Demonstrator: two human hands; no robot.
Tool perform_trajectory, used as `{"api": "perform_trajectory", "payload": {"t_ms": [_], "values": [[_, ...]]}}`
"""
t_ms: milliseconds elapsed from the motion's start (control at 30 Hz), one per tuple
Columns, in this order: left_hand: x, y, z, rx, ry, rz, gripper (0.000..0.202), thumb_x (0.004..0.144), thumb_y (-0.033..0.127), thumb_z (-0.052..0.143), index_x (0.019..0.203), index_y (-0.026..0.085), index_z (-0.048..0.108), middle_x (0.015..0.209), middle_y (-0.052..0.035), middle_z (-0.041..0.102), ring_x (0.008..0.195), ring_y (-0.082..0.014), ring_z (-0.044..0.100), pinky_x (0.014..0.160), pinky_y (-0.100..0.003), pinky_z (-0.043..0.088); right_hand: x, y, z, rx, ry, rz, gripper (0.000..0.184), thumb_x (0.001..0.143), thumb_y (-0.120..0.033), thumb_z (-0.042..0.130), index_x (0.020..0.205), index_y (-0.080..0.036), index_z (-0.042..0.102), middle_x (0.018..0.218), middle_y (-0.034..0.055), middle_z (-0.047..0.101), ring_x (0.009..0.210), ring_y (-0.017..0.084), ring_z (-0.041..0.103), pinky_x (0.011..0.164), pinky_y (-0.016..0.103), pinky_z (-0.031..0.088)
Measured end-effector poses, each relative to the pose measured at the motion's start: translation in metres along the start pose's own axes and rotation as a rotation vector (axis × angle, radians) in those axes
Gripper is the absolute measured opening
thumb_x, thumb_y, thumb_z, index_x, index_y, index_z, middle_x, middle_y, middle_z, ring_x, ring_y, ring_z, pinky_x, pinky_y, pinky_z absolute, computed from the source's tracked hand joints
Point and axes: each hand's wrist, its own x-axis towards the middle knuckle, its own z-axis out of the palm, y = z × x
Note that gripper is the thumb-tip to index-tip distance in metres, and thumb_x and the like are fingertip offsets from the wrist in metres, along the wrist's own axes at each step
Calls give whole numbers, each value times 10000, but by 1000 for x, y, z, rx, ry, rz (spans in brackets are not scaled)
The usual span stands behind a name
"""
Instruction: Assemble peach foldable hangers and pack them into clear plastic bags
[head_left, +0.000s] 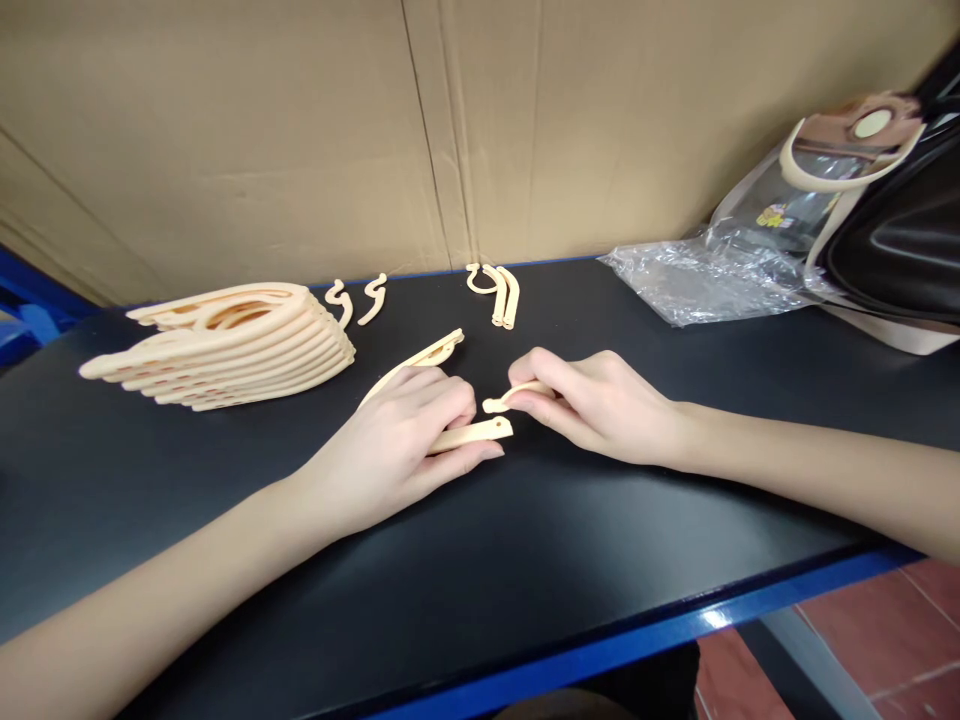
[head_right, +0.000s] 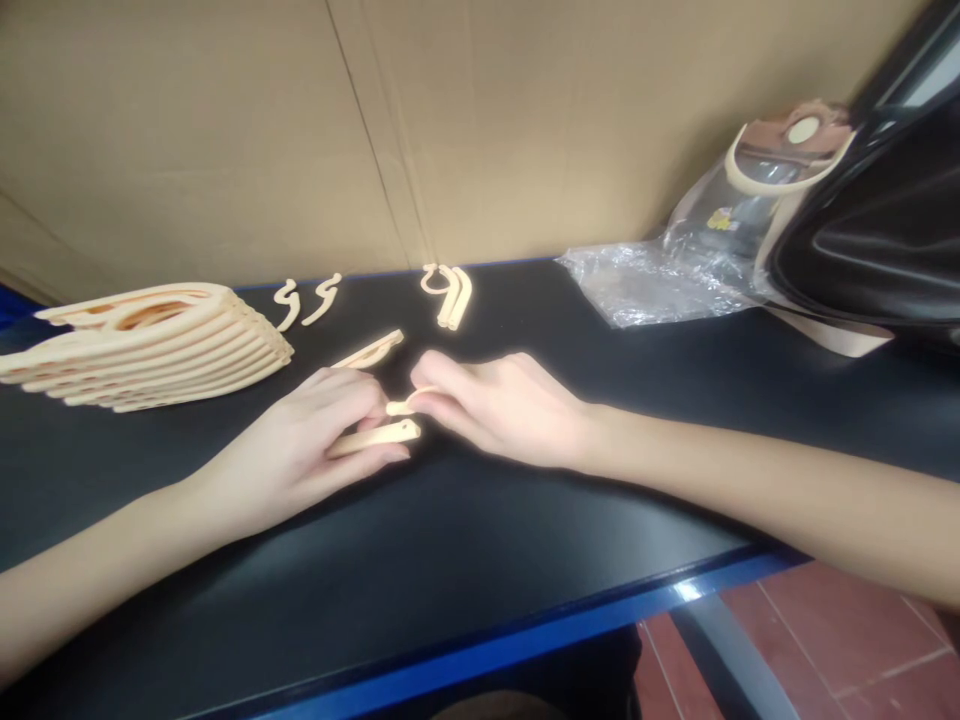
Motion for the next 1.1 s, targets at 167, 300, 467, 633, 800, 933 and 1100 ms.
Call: {"api": "perform_trajectory", "payload": {"t_ms": [167,300,467,633,800,933,1100], "values": [[-4,1,0,-6,22,-15,241,1030,301,439,813,218,377,780,26,469,715,-163,437,804,-313,373,2,0,-2,13,-64,43,204,1055,-383,398,1010,-213,502,782,-14,690,575,138,620,521,220,380],[-6,1,0,4,31,-20,205,1041,310,423,858,218,411,785,22,492,730,-173,469,802,-310,387,1,2,-2,91,-131,114,273,1068,-410,322,1073,-209,508,818,-4,700,631,151,652,594,245,416],[-5,2,1,14,46,-3,146,1055,300,409,958,211,473,849,24,564,772,-161,536,830,-295,408,-1,4,-2,109,-148,19,400,1057,-517,307,998,-208,555,719,-37,635,567,126,577,564,239,371],[-5,3,2,18,55,-21,148,1050,319,416,988,210,495,876,17,600,789,-164,562,839,-297,436,0,4,-2,118,-95,3,346,1015,-516,472,910,-201,567,609,-81,530,496,76,483,510,201,310],[-6,2,2,15,81,-25,139,1045,327,427,1069,209,496,964,-3,648,858,-174,610,871,-300,461,1,3,-2,82,-71,40,339,1027,-469,482,875,-192,605,579,-77,507,486,68,467,512,199,295],[-6,2,3,14,95,-26,140,1040,331,448,1088,211,498,953,0,656,882,-173,631,879,-290,471,1,2,-1,59,-57,52,355,1020,-479,493,867,-188,626,564,-77,502,473,66,451,507,196,296],[-4,4,2,-22,97,-36,199,1036,357,484,1152,196,505,753,66,574,678,-126,597,867,-276,477,1,3,-1,34,-55,43,350,1013,-469,510,849,-182,623,571,-75,503,478,67,449,499,199,286]]}}
